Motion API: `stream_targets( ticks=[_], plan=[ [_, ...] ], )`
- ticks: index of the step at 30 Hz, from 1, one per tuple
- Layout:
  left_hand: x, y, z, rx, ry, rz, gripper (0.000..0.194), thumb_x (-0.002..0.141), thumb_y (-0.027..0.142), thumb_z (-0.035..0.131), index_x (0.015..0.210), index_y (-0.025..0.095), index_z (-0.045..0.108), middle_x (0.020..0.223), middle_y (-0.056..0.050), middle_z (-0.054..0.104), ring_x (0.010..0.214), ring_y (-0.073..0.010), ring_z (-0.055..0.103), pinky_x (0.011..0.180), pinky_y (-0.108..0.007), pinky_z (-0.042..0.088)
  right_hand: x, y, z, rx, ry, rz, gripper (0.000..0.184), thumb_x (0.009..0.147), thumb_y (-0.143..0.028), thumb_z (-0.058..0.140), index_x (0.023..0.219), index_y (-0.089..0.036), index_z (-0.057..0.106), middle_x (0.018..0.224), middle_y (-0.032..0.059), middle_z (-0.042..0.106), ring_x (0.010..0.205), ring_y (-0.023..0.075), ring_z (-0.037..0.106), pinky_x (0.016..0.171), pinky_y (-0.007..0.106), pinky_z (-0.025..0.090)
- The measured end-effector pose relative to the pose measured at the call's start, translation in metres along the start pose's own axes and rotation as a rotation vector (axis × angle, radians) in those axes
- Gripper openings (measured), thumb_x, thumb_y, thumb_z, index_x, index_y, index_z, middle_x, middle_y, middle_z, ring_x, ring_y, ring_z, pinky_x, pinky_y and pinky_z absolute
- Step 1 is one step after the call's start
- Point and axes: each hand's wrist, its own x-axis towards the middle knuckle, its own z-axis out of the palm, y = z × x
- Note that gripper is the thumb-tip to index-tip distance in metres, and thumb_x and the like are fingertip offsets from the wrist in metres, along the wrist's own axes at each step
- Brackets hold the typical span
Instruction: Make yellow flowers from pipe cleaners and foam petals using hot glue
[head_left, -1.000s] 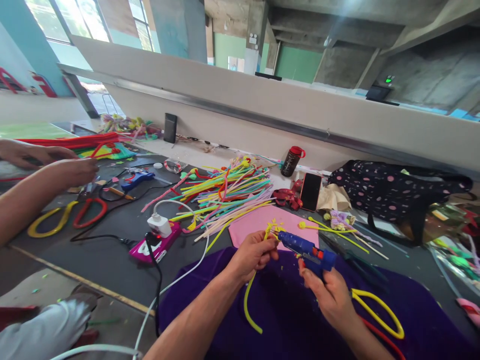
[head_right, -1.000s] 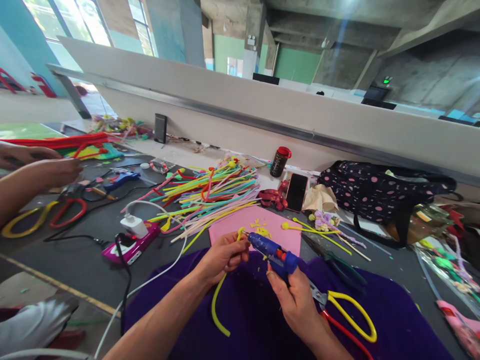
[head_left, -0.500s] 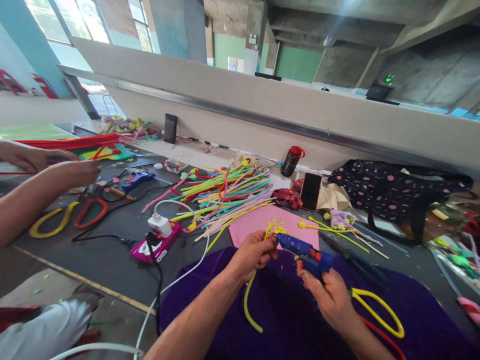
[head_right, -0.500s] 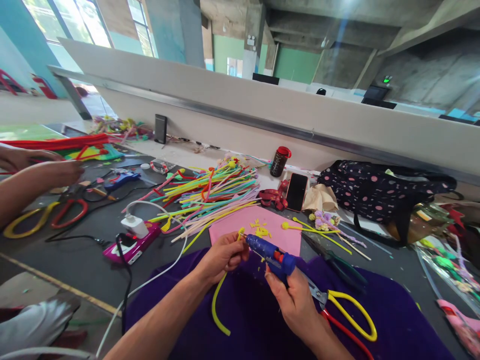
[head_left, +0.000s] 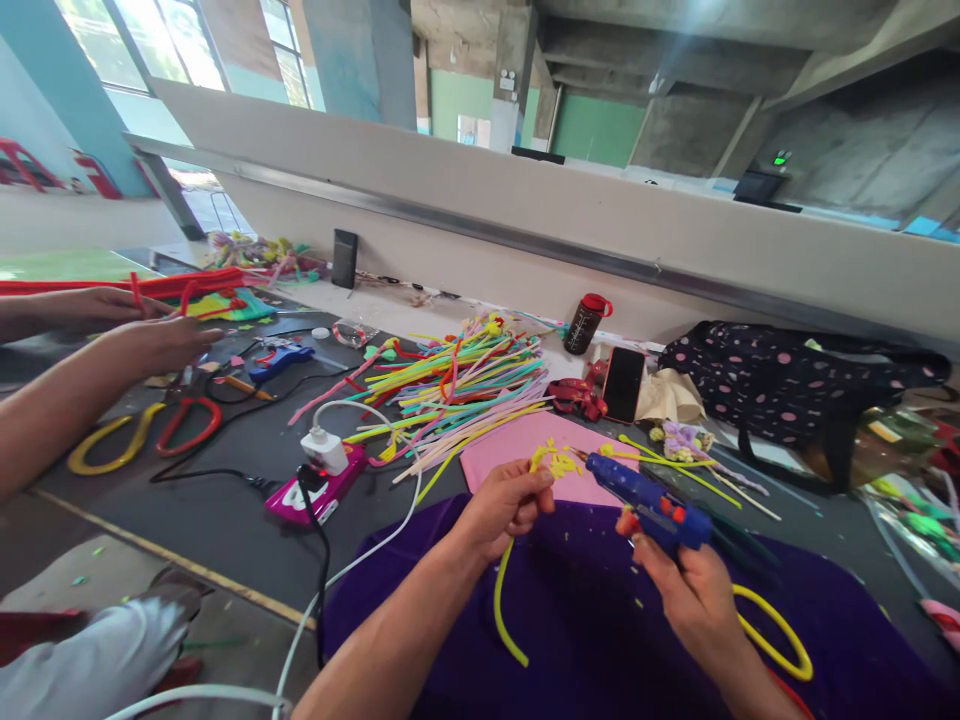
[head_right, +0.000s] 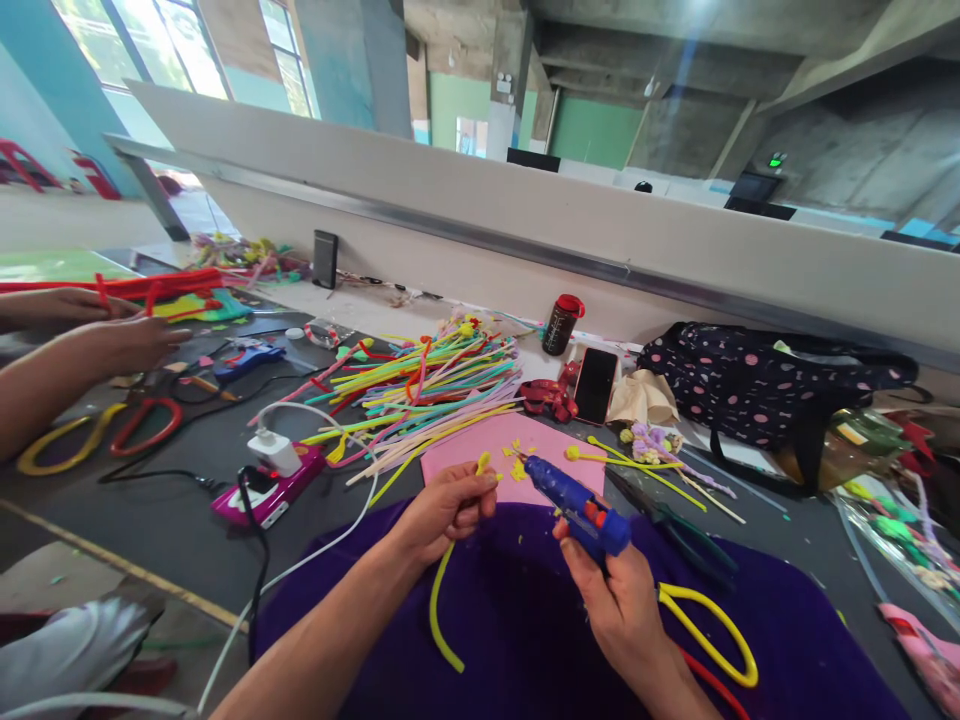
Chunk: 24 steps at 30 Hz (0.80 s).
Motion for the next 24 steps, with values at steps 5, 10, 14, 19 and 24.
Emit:
stream_targets(
  ticks=[5, 10, 14, 19, 24],
  plan=[
    [-0.004, 0.01, -0.004, -0.167, -0.093, -0.048, 0.018, 0.068, 0.021, 0.062, 0.059, 0.012, 0.049, 0.049, 0.002, 0.052, 0.032, 0.001, 0.022, 0.029, -0.012, 0.009, -0.007, 0.019, 0.011, -0.51, -0.074, -0.114, 0.057, 0.084, -0.025, 0.044, 0.137, -0.016, 0.026, 0.117, 0.0126, 0.055, 0.1, 0.0264, 0.056, 0.084, 0.04, 0.045],
    [-0.021, 0.026, -0.005, -0.304, -0.203, -0.023, 0.016, 0.072, 0.018, 0.059, 0.062, 0.011, 0.048, 0.05, 0.003, 0.049, 0.034, 0.0009, 0.021, 0.029, -0.008, 0.009, -0.016, 0.03, 0.029, -0.781, -0.182, -0.171, 0.059, 0.079, -0.019, 0.05, 0.135, -0.021, 0.031, 0.103, 0.0104, 0.059, 0.085, 0.027, 0.054, 0.072, 0.042, 0.045],
    [-0.033, 0.038, -0.004, -0.346, -0.295, 0.03, 0.011, 0.071, 0.018, 0.06, 0.069, 0.012, 0.051, 0.05, 0.005, 0.048, 0.033, 0.0005, 0.017, 0.028, -0.009, 0.009, -0.018, 0.029, 0.035, -0.786, -0.202, -0.142, 0.061, 0.078, -0.019, 0.053, 0.135, -0.019, 0.032, 0.102, 0.0105, 0.058, 0.085, 0.0266, 0.052, 0.072, 0.041, 0.043],
    [-0.031, 0.032, -0.001, -0.263, -0.267, 0.012, 0.011, 0.075, 0.018, 0.056, 0.068, 0.013, 0.049, 0.05, 0.003, 0.051, 0.032, 0.0005, 0.017, 0.028, -0.01, 0.011, -0.018, 0.031, 0.042, -0.733, -0.237, -0.068, 0.063, 0.077, -0.02, 0.055, 0.135, -0.016, 0.031, 0.102, 0.0105, 0.057, 0.088, 0.0269, 0.051, 0.073, 0.041, 0.043],
    [-0.025, 0.017, 0.007, -0.158, -0.236, -0.053, 0.017, 0.077, 0.018, 0.055, 0.063, 0.013, 0.048, 0.05, 0.002, 0.054, 0.029, 0.0014, 0.018, 0.028, -0.012, 0.01, -0.019, 0.026, 0.032, -0.636, -0.247, -0.083, 0.06, 0.077, -0.025, 0.056, 0.133, -0.015, 0.035, 0.112, 0.0139, 0.054, 0.097, 0.0293, 0.05, 0.08, 0.044, 0.042]
  ],
)
